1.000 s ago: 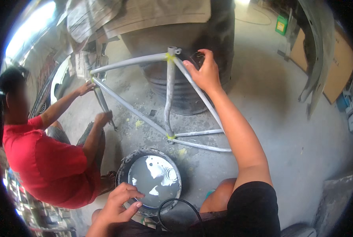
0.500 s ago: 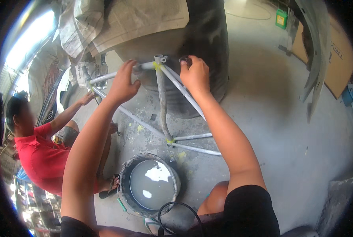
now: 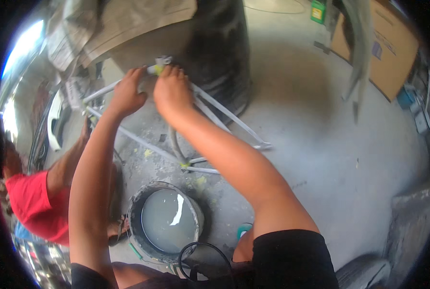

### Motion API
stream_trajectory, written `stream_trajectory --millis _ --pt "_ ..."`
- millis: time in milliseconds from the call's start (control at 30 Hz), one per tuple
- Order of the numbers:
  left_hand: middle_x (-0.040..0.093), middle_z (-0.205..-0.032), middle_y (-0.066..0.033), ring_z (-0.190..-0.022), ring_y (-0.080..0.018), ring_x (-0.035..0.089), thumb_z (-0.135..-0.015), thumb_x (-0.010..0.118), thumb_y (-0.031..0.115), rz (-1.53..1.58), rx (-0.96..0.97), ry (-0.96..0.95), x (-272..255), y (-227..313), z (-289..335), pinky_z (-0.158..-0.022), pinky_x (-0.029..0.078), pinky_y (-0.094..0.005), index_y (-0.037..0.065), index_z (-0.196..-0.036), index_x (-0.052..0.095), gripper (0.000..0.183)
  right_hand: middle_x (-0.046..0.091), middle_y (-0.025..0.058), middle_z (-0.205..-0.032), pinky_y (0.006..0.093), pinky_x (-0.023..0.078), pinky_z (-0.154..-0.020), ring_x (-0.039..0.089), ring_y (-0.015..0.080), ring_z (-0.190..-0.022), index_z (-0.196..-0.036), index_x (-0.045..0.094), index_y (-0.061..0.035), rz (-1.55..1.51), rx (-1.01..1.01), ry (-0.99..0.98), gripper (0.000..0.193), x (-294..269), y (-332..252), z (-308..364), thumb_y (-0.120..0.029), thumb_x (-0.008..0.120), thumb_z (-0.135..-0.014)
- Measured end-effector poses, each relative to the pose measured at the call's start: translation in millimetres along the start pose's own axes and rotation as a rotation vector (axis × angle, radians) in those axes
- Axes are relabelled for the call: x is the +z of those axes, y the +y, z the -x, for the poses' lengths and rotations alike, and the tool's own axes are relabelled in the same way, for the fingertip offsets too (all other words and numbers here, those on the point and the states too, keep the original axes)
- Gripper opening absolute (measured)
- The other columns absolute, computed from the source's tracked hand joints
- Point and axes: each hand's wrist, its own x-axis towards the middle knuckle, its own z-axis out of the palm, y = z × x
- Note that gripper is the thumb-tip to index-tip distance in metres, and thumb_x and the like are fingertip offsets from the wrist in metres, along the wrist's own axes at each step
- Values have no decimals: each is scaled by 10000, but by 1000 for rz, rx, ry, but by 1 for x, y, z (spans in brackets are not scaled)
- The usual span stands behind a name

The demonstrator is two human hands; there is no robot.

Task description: The recorder is wet sanding a bicycle frame using sandpaper and a bucket of water.

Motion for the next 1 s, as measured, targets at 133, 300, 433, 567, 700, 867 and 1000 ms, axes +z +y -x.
stream_trajectory --millis 133,300,433,567,700,867,1000 --pt "554 -1393 -116 -1335 -342 506 -715 651 81 26 23 -36 -3 -16 2 -1060 425 -524 106 -1438 510 737 621 316 -1263 432 513 -1014 635 400 -1187 -1270 543 140 197 55 51 408 14 -13 22 -109 486 -952" --pt "551 -1389 -127 -1325 -364 506 -691 625 25 60 73 -13 4 -6 -3 -1055 449 -492 100 -1449 498 773 609 335 -1299 449 505 -1023 619 407 -1225 -1303 531 157 166 142 75 449 16 -23 0 -120 476 -954" --pt "556 -1370 -142 -1307 -374 519 -691 626 30 66 57 -22 -1 -17 3 -1035 476 -485 90 -1443 498 765 626 344 -1245 463 524 -978 642 436 -1149 -1241 554 151 -27 83 -107 382 -4 -16 2 -73 479 -940" --pt "540 -1396 -138 -1328 -358 506 -707 643 48 89 57 21 3 -12 6 -1039 477 -505 92 -1448 491 758 640 335 -1132 490 528 -934 648 451 -1087 -1100 585 101 -211 26 -157 241 -20 -1 -6 -37 494 -925" --pt "507 -1447 -107 -1395 -313 453 -718 653 51 102 -26 -3 4 -14 15 -1062 459 -531 111 -1457 482 761 630 354 -1170 515 519 -945 637 469 -1104 -1161 566 116 -228 -83 -158 284 -22 1 1 -5 476 -920" --pt "525 -1407 -174 -1338 -381 482 -697 635 -10 111 -47 46 0 6 18 -1073 463 -459 39 -1435 483 755 617 359 -1207 510 504 -981 618 472 -1139 -1208 539 140 -140 -159 -130 319 -20 8 13 7 476 -925" --pt "519 -1417 -169 -1347 -376 477 -705 646 -2 118 -55 37 -2 8 12 -1085 454 -456 45 -1444 476 759 626 356 -1179 483 485 -1024 610 448 -1170 -1194 529 164 -193 -113 -191 313 -40 -4 -2 17 477 -923"
